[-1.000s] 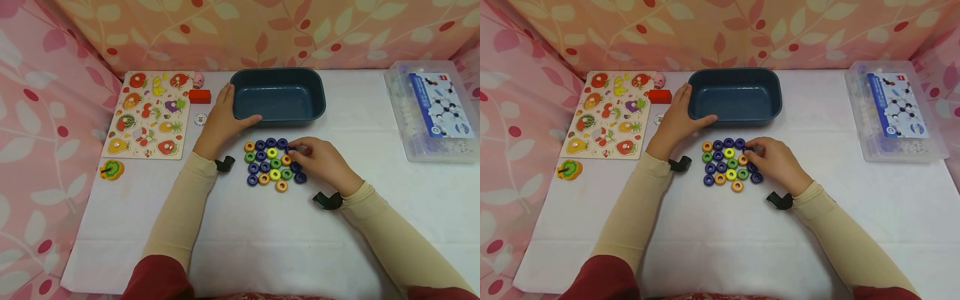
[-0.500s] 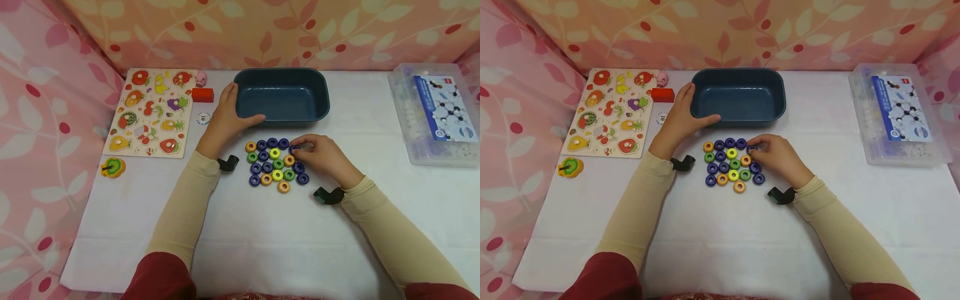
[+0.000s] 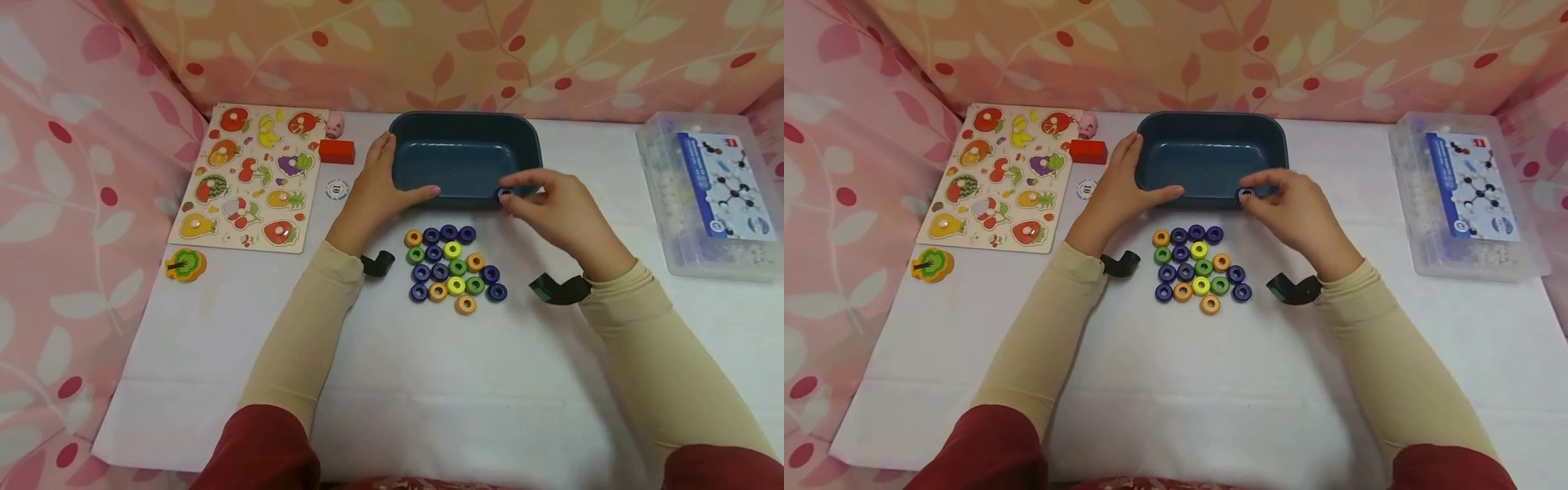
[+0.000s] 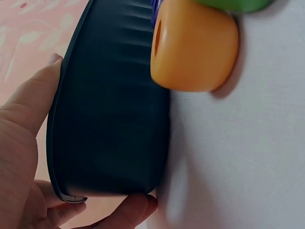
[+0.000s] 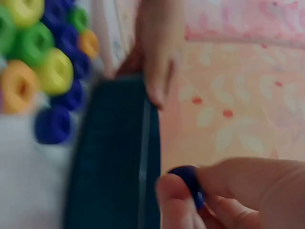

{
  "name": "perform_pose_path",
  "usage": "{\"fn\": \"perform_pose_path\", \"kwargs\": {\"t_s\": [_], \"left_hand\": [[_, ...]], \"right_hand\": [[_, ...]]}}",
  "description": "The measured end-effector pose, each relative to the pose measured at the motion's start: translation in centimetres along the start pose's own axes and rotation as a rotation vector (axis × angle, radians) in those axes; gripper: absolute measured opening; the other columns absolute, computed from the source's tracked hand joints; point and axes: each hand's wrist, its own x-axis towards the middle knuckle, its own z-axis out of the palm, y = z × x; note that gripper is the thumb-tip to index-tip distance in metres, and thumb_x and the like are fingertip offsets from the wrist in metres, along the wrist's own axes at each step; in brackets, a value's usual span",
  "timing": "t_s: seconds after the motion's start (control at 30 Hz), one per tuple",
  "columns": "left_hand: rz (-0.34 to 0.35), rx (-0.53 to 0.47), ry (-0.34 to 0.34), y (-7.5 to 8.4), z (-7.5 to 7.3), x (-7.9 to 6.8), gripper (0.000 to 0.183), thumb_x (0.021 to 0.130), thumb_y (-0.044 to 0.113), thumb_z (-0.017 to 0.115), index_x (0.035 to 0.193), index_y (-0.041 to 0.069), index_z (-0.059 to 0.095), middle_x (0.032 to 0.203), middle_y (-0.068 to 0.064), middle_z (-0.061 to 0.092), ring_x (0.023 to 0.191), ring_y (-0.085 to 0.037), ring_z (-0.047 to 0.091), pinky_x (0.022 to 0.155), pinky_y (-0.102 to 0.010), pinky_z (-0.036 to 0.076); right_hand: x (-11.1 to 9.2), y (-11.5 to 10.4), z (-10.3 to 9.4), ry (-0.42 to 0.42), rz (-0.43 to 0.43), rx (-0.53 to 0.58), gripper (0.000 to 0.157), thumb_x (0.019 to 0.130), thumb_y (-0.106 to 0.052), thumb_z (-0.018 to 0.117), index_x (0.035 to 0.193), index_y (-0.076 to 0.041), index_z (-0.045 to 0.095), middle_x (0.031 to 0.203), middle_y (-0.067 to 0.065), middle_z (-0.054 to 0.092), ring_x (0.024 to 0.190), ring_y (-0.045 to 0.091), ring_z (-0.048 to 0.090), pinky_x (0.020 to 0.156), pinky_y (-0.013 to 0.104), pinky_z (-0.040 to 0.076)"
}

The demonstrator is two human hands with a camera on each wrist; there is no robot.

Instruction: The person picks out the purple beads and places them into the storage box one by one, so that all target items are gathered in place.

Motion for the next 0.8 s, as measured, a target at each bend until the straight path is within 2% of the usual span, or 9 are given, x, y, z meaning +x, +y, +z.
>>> {"fn": "perform_pose_path", "kwargs": {"t_s": [0.13, 0.27, 0.4, 0.5, 0.6, 0.7, 0.8], "left_hand": [[-0.004, -0.005, -0.006, 0.0, 0.1, -0.1, 0.125, 0.069, 0.080, 0.069, 0.162, 0.029, 0.004, 0.169, 0.014, -0.005, 0.155, -0.014, 0.014, 0.122, -0.039, 0.028], [-0.015, 0.006, -0.021, 0.1, 0.4, 0.1, 0.126, 0.068, 0.081, 0.069, 0.162, 0.031, 0.002, 0.169, 0.015, -0.006, 0.155, -0.016, 0.014, 0.123, -0.040, 0.028], [-0.019, 0.007, -0.034, 0.2, 0.5, 0.3, 0.127, 0.067, 0.083, 0.068, 0.162, 0.032, 0.001, 0.168, 0.016, -0.008, 0.156, -0.016, 0.013, 0.123, -0.041, 0.027], [-0.024, 0.008, -0.033, 0.4, 0.5, 0.3, 0.127, 0.067, 0.083, 0.068, 0.162, 0.032, 0.001, 0.168, 0.016, -0.008, 0.156, -0.016, 0.014, 0.123, -0.041, 0.027], [-0.025, 0.015, -0.028, 0.5, 0.4, 0.2, 0.126, 0.068, 0.082, 0.068, 0.162, 0.033, 0.001, 0.168, 0.016, -0.008, 0.156, -0.016, 0.014, 0.123, -0.040, 0.027], [-0.020, 0.014, -0.020, 0.3, 0.3, 0.1, 0.126, 0.068, 0.082, 0.068, 0.162, 0.032, 0.001, 0.168, 0.017, -0.008, 0.155, -0.015, 0.013, 0.123, -0.040, 0.026], [-0.020, 0.011, -0.011, 0.1, 0.3, -0.1, 0.126, 0.067, 0.082, 0.068, 0.162, 0.032, 0.001, 0.168, 0.016, -0.007, 0.156, -0.013, 0.012, 0.123, -0.039, 0.026]], "right_hand": [[3.8, -0.7, -1.0, 0.039, 0.031, 0.060, 0.047, 0.101, -0.042, 0.055, 0.144, -0.023, 0.055, 0.129, 0.009, 0.067, 0.112, 0.016, 0.068, 0.105, 0.046, 0.049], [7.8, -0.4, -0.9, -0.036, 0.080, 0.086, 0.047, 0.105, -0.036, 0.048, 0.149, -0.022, 0.048, 0.139, 0.010, 0.058, 0.117, 0.017, 0.062, 0.110, 0.039, 0.046], [10.3, 0.0, -0.5, -0.114, 0.141, 0.049, 0.047, 0.106, -0.032, 0.042, 0.152, -0.019, 0.045, 0.135, 0.010, 0.058, 0.117, 0.019, 0.059, 0.110, 0.039, 0.044], [11.3, -0.1, -0.3, -0.123, 0.173, 0.033, 0.047, 0.106, -0.028, 0.040, 0.152, -0.019, 0.045, 0.132, 0.008, 0.059, 0.114, 0.016, 0.060, 0.108, 0.037, 0.044], [11.8, -0.1, -0.1, -0.112, 0.192, 0.068, 0.047, 0.106, -0.024, 0.041, 0.152, -0.019, 0.045, 0.133, 0.007, 0.056, 0.112, 0.014, 0.061, 0.107, 0.033, 0.045], [11.9, 0.0, 0.0, -0.102, 0.177, 0.093, 0.051, 0.105, -0.024, 0.043, 0.156, -0.022, 0.038, 0.144, 0.009, 0.050, 0.112, 0.015, 0.063, 0.106, 0.032, 0.046], [11.2, -0.2, -0.3, -0.077, 0.137, 0.106, 0.056, 0.105, -0.031, 0.047, 0.158, -0.026, 0.031, 0.158, 0.007, 0.038, 0.115, 0.015, 0.064, 0.109, 0.034, 0.046]]}}
